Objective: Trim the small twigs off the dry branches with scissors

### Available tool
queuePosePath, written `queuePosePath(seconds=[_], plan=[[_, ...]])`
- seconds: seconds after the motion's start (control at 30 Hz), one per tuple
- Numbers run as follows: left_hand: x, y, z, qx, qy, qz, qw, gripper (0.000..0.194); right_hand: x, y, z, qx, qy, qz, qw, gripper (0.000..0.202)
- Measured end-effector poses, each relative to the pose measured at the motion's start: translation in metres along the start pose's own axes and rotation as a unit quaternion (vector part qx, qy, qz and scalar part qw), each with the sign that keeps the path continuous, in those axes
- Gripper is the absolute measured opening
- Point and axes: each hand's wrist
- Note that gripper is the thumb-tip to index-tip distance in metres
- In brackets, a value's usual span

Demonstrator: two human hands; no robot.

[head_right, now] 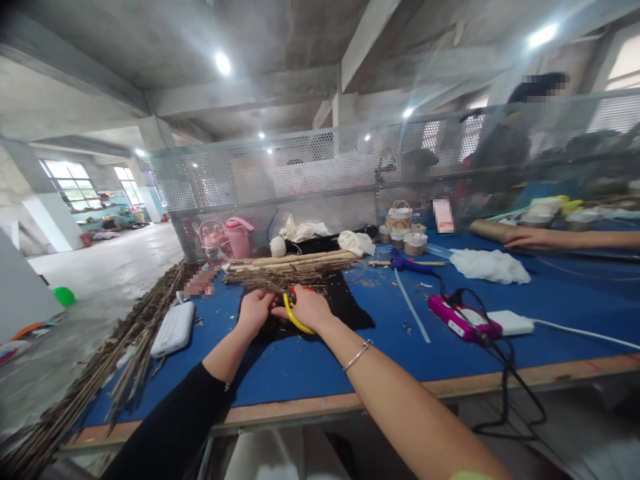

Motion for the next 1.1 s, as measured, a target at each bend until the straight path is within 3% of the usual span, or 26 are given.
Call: queuePosePath(seconds=[0.37,0.83,0.97,1.1], plan=[[-0.004,0.003,-0.007,-0.030,-0.011,0.004,0.999,0.026,0.004,0.000,-0.002,0.004,0.018,-0.003,1.000,0.061],[-0.004,0.002,-0.002,-0.025,0.013,0.015,0.999,0.026,0.001,0.001,0.001,0.022,0.016,0.008,1.000,0.061],[-0.003,0.002,-0.005,-0.046,-0.007,0.011,0.999,0.027,0.002,-0.001,0.001,0.008,0.031,0.015,0.999,0.061],[-0.003,0.001,-0.011,-0.056,-0.052,-0.028,0.997,0.023,0.004,0.001,0.000,0.010,0.047,0.014,0.999,0.058]])
Point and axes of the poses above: each hand's wrist, its own x-axis towards the middle knuckle, its own y-axis out of the palm, z = x × y, and after that the axes turned 12 degrees about y, right-handed
